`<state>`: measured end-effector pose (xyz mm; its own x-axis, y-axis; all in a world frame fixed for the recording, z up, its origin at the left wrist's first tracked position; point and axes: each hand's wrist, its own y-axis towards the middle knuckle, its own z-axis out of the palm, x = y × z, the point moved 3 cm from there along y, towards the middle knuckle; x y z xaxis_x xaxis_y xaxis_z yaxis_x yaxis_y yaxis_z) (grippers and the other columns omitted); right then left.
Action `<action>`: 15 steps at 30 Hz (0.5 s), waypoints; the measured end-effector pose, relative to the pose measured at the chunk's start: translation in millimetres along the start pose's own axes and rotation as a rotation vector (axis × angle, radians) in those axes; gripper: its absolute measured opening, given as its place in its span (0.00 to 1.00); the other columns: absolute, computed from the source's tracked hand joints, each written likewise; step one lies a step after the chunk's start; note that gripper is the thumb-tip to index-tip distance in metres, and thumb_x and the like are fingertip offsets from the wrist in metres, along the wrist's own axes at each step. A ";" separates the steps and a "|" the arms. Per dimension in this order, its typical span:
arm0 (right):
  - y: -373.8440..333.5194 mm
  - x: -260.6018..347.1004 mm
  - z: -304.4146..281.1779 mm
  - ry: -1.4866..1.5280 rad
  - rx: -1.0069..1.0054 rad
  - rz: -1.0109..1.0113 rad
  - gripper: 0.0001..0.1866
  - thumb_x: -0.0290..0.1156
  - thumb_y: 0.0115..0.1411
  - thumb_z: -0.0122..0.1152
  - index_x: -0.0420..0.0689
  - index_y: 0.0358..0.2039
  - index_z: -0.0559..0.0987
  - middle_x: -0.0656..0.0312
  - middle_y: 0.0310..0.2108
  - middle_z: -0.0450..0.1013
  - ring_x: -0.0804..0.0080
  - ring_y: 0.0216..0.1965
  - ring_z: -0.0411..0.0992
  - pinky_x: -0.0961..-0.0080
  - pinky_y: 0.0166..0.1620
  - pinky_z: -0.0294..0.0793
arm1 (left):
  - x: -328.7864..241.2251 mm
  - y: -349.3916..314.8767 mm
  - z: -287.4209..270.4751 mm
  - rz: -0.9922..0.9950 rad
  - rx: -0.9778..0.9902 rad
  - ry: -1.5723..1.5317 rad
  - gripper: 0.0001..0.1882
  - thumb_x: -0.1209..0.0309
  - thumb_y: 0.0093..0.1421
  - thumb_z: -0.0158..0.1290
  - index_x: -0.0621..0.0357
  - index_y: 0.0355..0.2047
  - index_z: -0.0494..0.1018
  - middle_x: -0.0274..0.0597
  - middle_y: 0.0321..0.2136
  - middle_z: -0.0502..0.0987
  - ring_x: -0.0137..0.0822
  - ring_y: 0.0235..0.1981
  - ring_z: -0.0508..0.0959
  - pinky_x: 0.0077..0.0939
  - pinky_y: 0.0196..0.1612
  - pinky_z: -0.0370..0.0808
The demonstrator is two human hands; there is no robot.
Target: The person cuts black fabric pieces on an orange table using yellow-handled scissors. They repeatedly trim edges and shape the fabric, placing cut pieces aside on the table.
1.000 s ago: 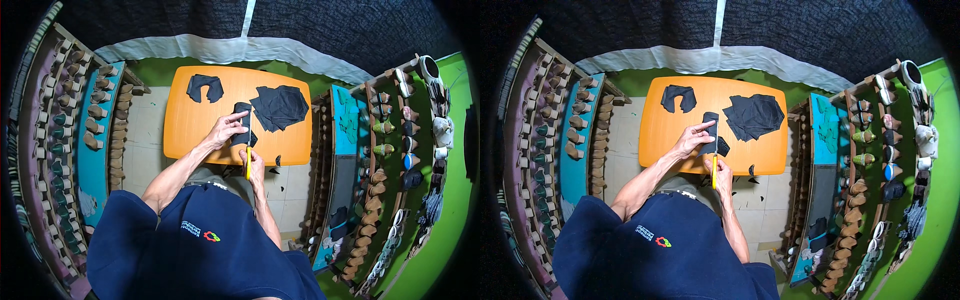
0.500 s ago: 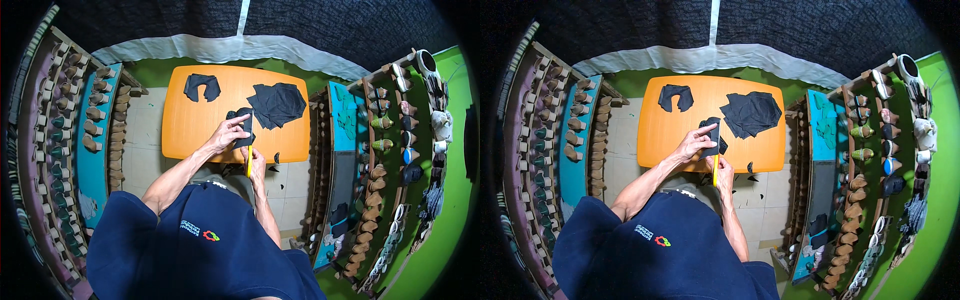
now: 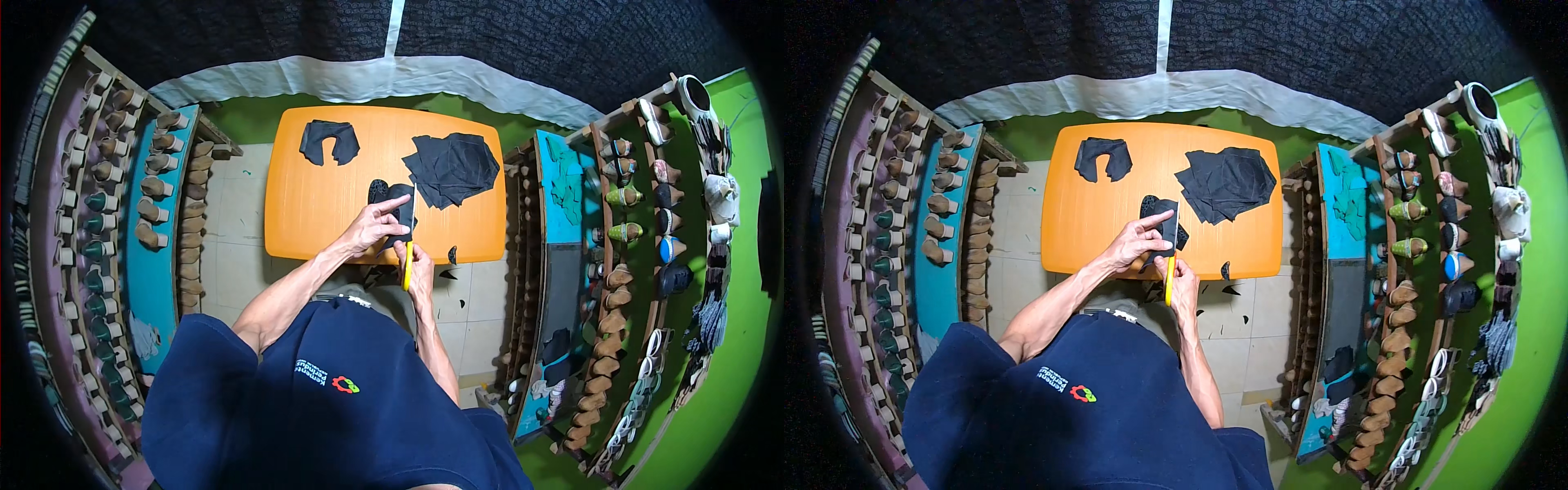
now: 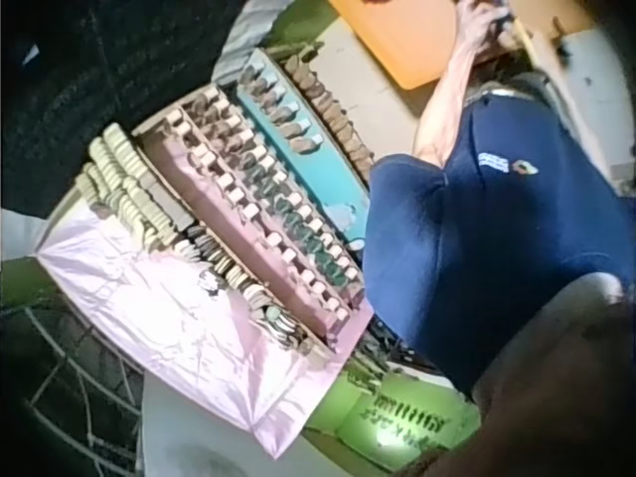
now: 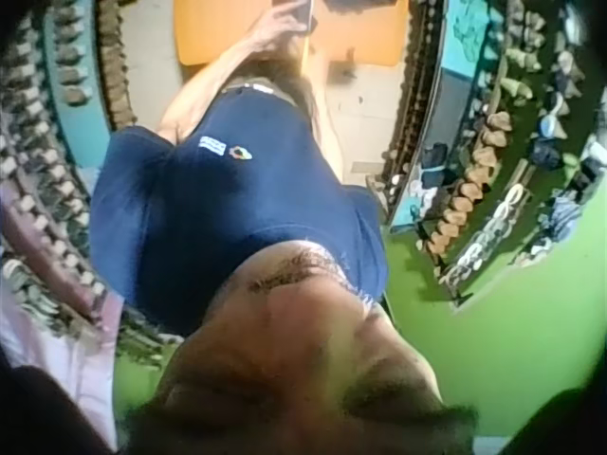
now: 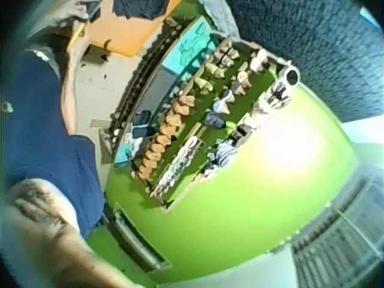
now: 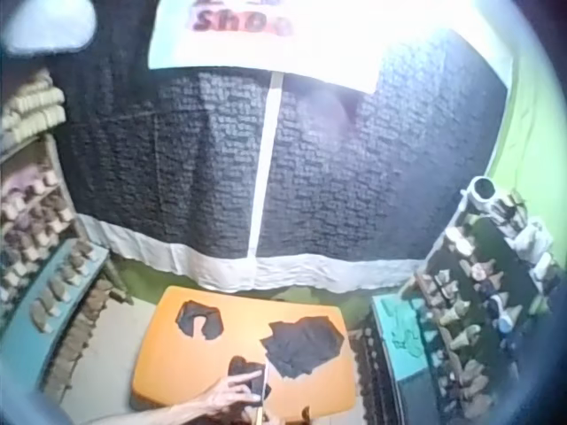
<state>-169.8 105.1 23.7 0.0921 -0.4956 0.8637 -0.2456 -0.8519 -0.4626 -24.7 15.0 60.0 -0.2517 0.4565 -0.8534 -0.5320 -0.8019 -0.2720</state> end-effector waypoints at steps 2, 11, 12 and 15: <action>-4.0 1.8 -0.5 -0.002 0.002 0.020 0.27 0.56 0.57 0.69 0.41 0.25 0.77 0.74 0.16 0.62 0.84 0.20 0.56 0.78 0.23 0.53 | 4.7 0.5 0.4 -0.001 0.019 -0.001 0.40 0.77 0.57 0.62 0.60 0.68 0.59 0.30 0.26 0.77 0.19 0.29 0.75 0.15 0.40 0.72; -15.2 -6.2 2.2 0.034 -0.038 0.067 0.28 0.55 0.56 0.71 0.42 0.19 0.74 0.74 0.15 0.62 0.84 0.19 0.55 0.78 0.22 0.54 | 21.2 -16.8 -15.5 -0.061 -0.056 0.042 0.38 0.74 0.58 0.60 0.55 0.69 0.60 0.26 0.24 0.73 0.17 0.25 0.69 0.13 0.32 0.66; -14.8 -10.7 3.9 0.072 -0.048 0.066 0.28 0.55 0.56 0.71 0.42 0.19 0.73 0.74 0.15 0.62 0.84 0.19 0.55 0.77 0.22 0.54 | 24.9 -21.2 -20.7 -0.050 -0.093 0.008 0.40 0.75 0.57 0.58 0.50 0.70 0.58 0.24 0.23 0.70 0.16 0.24 0.67 0.11 0.30 0.63; -16.5 -22.4 -2.3 -0.006 -0.148 0.139 0.28 0.54 0.56 0.72 0.42 0.19 0.73 0.73 0.15 0.63 0.85 0.19 0.56 0.78 0.22 0.54 | 32.1 -38.2 -43.0 0.073 -0.295 0.012 0.45 0.81 0.53 0.56 0.48 0.72 0.54 0.24 0.24 0.70 0.16 0.23 0.66 0.10 0.28 0.63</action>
<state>-170.0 130.6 12.4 0.0535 -0.6078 0.7923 -0.3957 -0.7414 -0.5420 22.3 43.7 23.8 -0.2701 0.3904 -0.8802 -0.2550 -0.9105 -0.3256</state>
